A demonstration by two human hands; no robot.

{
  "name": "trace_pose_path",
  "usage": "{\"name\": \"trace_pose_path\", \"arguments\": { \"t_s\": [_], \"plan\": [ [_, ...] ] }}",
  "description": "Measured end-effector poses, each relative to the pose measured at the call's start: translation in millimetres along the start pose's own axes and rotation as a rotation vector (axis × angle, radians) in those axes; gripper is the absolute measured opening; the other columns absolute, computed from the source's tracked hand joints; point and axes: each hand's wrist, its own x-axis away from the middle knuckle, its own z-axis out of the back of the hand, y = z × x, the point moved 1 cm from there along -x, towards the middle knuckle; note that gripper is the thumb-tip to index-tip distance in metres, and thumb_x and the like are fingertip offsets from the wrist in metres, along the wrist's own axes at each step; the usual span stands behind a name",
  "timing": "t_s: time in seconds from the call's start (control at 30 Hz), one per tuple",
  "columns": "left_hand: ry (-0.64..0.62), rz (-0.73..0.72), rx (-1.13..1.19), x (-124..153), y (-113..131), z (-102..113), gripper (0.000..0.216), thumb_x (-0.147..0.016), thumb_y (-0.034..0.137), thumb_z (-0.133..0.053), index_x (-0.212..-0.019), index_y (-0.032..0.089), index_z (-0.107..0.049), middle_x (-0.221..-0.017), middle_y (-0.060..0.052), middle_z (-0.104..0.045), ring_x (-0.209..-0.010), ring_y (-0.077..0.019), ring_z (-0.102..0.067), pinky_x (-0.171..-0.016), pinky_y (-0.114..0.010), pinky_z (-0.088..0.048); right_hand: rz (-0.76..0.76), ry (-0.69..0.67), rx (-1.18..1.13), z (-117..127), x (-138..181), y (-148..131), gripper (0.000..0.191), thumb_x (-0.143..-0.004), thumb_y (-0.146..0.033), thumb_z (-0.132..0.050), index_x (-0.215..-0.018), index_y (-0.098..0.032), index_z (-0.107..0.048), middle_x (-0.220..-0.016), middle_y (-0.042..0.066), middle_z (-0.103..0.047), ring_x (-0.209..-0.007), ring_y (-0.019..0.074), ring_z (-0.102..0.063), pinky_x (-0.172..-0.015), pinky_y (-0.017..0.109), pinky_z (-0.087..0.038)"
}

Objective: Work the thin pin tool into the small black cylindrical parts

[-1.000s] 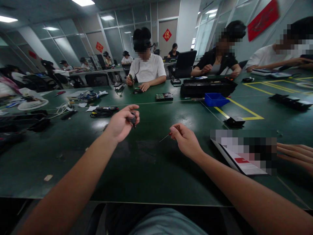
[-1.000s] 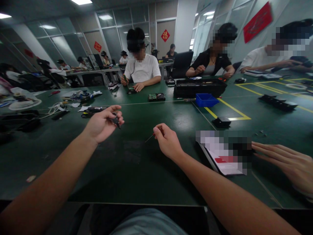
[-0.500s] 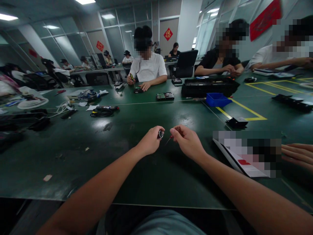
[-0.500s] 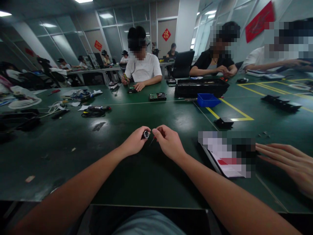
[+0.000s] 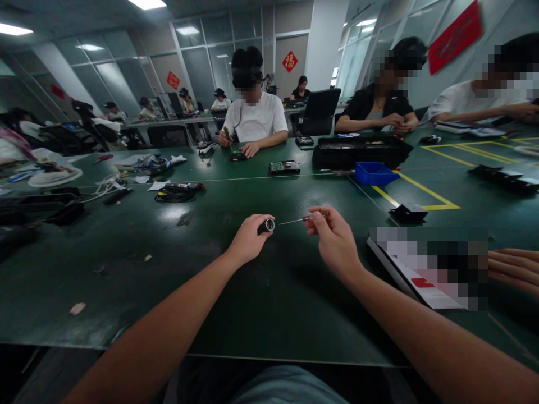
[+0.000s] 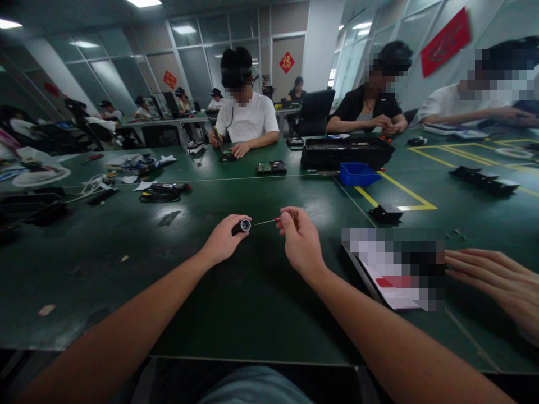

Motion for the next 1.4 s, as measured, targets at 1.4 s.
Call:
{"name": "trace_pose_path", "arguments": {
  "t_s": [1.4],
  "plan": [
    [-0.024, -0.079, 0.005, 3, 6, 1, 0.035, -0.084, 0.013, -0.069, -0.118, 0.022, -0.066, -0.116, -0.005, -0.066, -0.11, -0.0214, -0.06, -0.102, -0.039, -0.045, 0.14, -0.243, 0.259, -1, 4, -7, 0.017, -0.09, -0.033, -0.059, -0.102, -0.022, -0.065, -0.094, 0.005, -0.073, -0.083, 0.0206, -0.068, -0.073, 0.034, -0.05]
  ]
}}
